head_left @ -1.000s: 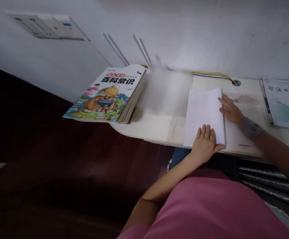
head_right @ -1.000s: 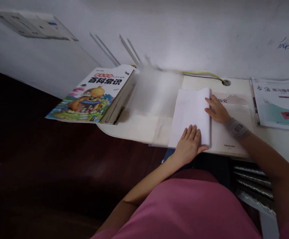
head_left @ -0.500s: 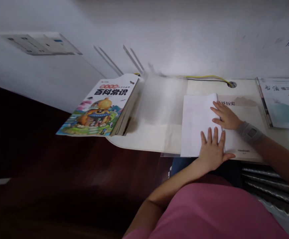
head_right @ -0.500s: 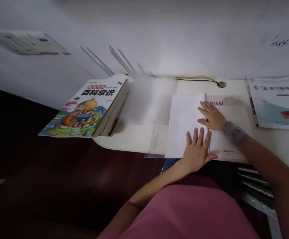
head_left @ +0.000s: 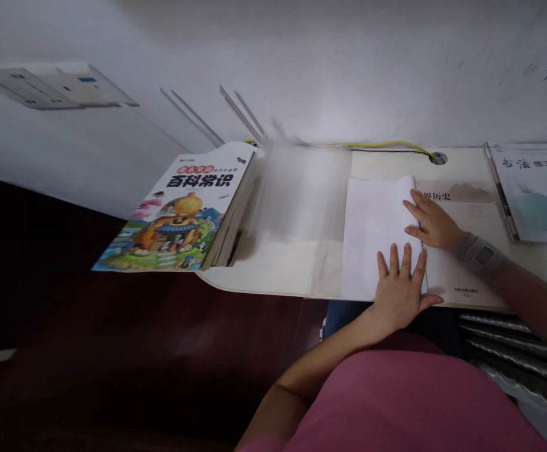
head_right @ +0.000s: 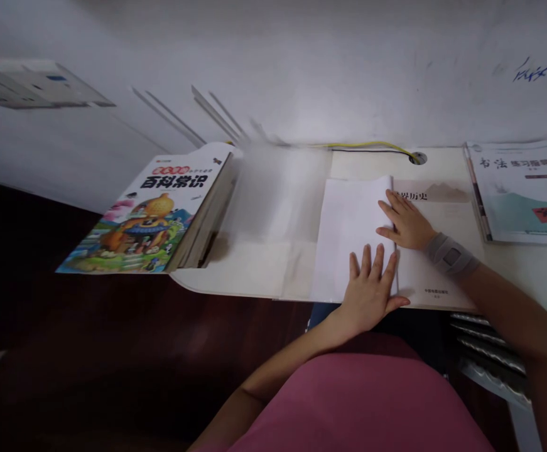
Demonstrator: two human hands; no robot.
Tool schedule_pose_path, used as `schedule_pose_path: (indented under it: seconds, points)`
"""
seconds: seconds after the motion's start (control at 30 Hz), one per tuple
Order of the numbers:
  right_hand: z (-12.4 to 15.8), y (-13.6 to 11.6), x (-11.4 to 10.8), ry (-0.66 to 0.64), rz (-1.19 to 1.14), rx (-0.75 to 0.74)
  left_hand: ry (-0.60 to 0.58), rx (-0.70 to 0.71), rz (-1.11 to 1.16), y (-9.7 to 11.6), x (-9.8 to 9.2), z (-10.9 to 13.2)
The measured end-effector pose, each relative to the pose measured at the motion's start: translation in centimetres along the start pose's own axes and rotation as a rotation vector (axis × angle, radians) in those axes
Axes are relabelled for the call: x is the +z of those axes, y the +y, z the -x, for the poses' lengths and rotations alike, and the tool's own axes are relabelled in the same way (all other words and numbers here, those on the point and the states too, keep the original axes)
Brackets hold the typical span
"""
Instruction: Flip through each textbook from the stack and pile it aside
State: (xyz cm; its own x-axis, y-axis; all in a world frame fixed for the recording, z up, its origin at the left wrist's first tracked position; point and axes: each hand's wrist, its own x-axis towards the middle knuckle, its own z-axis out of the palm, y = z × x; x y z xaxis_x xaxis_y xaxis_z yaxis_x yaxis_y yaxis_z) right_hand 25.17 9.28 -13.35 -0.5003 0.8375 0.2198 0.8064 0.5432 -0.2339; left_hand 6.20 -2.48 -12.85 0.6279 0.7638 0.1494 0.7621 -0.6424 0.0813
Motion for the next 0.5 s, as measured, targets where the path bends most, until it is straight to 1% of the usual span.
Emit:
schedule_pose_path:
  seconds: [0.17,0.5]
  points:
    - [0.05,-0.35,-0.24,-0.028,0.016,0.003,-0.022,-0.019,0.003,-0.41,-0.26,-0.05]
    - [0.01,-0.18,0.05,-0.022,0.028,-0.028,-0.035,-0.033,-0.002,-0.62,-0.17,0.29]
